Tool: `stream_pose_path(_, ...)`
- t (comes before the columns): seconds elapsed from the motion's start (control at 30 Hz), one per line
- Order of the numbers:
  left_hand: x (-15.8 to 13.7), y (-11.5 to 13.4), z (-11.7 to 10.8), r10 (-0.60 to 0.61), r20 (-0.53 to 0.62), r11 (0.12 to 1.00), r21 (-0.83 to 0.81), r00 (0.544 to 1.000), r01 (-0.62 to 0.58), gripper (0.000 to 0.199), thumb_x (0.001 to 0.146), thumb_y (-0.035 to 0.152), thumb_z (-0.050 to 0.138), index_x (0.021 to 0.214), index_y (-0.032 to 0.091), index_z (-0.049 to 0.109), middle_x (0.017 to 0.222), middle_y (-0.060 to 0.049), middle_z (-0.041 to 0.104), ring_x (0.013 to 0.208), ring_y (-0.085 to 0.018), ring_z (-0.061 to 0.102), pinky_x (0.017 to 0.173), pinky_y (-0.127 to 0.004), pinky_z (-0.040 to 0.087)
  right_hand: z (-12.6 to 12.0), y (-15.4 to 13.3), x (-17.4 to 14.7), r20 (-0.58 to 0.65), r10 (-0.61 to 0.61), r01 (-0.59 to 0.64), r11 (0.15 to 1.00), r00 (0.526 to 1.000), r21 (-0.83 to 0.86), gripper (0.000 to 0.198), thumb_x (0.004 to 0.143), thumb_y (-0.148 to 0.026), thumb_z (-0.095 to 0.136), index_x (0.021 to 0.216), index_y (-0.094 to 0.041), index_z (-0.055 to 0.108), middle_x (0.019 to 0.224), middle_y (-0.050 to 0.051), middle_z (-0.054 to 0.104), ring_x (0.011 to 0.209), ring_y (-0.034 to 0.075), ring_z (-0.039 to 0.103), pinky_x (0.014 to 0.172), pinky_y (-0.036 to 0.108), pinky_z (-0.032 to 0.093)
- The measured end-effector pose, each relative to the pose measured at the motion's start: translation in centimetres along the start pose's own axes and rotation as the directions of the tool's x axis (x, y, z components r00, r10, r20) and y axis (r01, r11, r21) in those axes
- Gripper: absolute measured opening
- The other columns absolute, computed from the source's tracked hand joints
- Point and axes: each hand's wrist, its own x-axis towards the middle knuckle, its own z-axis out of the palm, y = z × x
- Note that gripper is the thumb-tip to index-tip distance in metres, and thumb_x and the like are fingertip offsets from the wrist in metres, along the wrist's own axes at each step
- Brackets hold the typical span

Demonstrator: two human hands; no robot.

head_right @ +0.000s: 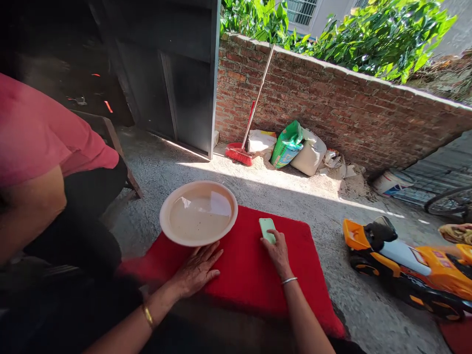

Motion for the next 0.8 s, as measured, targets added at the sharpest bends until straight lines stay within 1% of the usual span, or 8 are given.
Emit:
stream_pose_path(0.13,0.0,0.0,0.2,-0.007,0.001,1.000,-0.010,1.000,0.007,0.064,0.098,0.050,0.051,0.156,0.028,0.034,0.165,-0.009,0.027,0.151,-0.028,0.027,0.121,-0.048,0.027,-5.3,2.7,4.3,-0.217,0.275,-0.302,0.948,0.937,-0.103,0.052,0.075,-0.042,0.060,0.116,-0.011,0.065,0.102,0.017,0.060,0.101,0.035,0.058,0.086,0.046,0.046)
stream_pose_path(0.23,0.0,0.0,0.2,-0.012,-0.004,1.000,-0.016,1.000,0.012,0.064,0.098,0.049,0.051,0.156,0.030,0.033,0.165,-0.008,0.027,0.150,-0.028,0.028,0.121,-0.048,0.027,-5.0,2.6,5.3,-0.244,0.347,-0.382,0.917,0.906,-0.113,0.052,0.079,-0.042,0.058,0.121,-0.012,0.062,0.105,0.019,0.058,0.101,0.037,0.058,0.082,0.049,0.046)
stream_pose_path(0.3,0.0,0.0,0.1,-0.013,0.006,1.000,-0.015,1.000,0.013,0.064,0.098,0.048,0.051,0.156,0.030,0.033,0.165,-0.008,0.027,0.150,-0.028,0.028,0.121,-0.049,0.027,-2.5,1.0,4.4,-0.196,0.301,-0.327,0.939,0.933,-0.112,0.049,0.079,-0.042,0.060,0.119,-0.015,0.064,0.106,0.017,0.058,0.099,0.035,0.059,0.082,0.047,0.046)
stream_pose_path(0.4,0.0,-0.1,-0.1,-0.017,0.007,1.000,0.000,1.000,0.017,0.063,0.097,0.049,0.052,0.155,0.029,0.036,0.165,-0.009,0.028,0.150,-0.027,0.029,0.121,-0.048,0.027,2.9,-2.6,1.5,-0.046,0.102,-0.106,0.992,0.994,-0.075,0.038,0.074,-0.039,0.068,0.109,-0.024,0.069,0.102,0.010,0.059,0.096,0.028,0.060,0.082,0.039,0.046)
stream_pose_path(0.53,-0.2,-0.1,0.0,-0.008,-0.022,1.000,0.018,1.000,0.008,0.062,0.098,0.051,0.051,0.154,0.028,0.038,0.163,-0.008,0.032,0.149,-0.027,0.030,0.121,-0.047,0.027,6.4,-5.3,-1.1,0.134,-0.106,0.105,0.994,0.985,0.016,0.030,0.061,-0.035,0.079,0.091,-0.032,0.074,0.090,-0.002,0.061,0.085,0.019,0.062,0.076,0.028,0.048)
stream_pose_path(0.6,-0.3,-0.1,0.3,-0.009,-0.029,1.000,0.018,1.000,0.009,0.062,0.098,0.051,0.050,0.155,0.029,0.037,0.163,-0.008,0.032,0.149,-0.027,0.030,0.120,-0.047,0.028,4.8,-4.5,-0.4,0.119,-0.084,0.083,0.996,0.989,0.010,0.029,0.063,-0.037,0.077,0.092,-0.031,0.074,0.090,-0.002,0.062,0.086,0.019,0.063,0.077,0.028,0.048)
stream_pose_path(0.7,-0.4,0.0,0.5,-0.011,-0.040,1.000,0.012,0.999,0.011,0.063,0.098,0.051,0.049,0.156,0.028,0.035,0.164,-0.008,0.030,0.149,-0.027,0.030,0.120,-0.047,0.028,-0.4,-1.3,2.4,-0.036,0.096,-0.098,0.993,0.995,-0.065,0.036,0.073,-0.041,0.067,0.103,-0.022,0.072,0.096,0.006,0.062,0.092,0.026,0.062,0.080,0.036,0.049)
stream_pose_path(0.8,-0.3,0.0,0.6,-0.011,-0.043,1.000,0.010,0.999,0.011,0.063,0.098,0.051,0.049,0.155,0.028,0.036,0.164,-0.009,0.031,0.148,-0.028,0.031,0.120,-0.047,0.028,-4.9,1.6,5.2,-0.207,0.292,-0.320,0.940,0.934,-0.119,0.045,0.078,-0.041,0.058,0.114,-0.015,0.066,0.101,0.015,0.062,0.098,0.034,0.061,0.081,0.045,0.047)
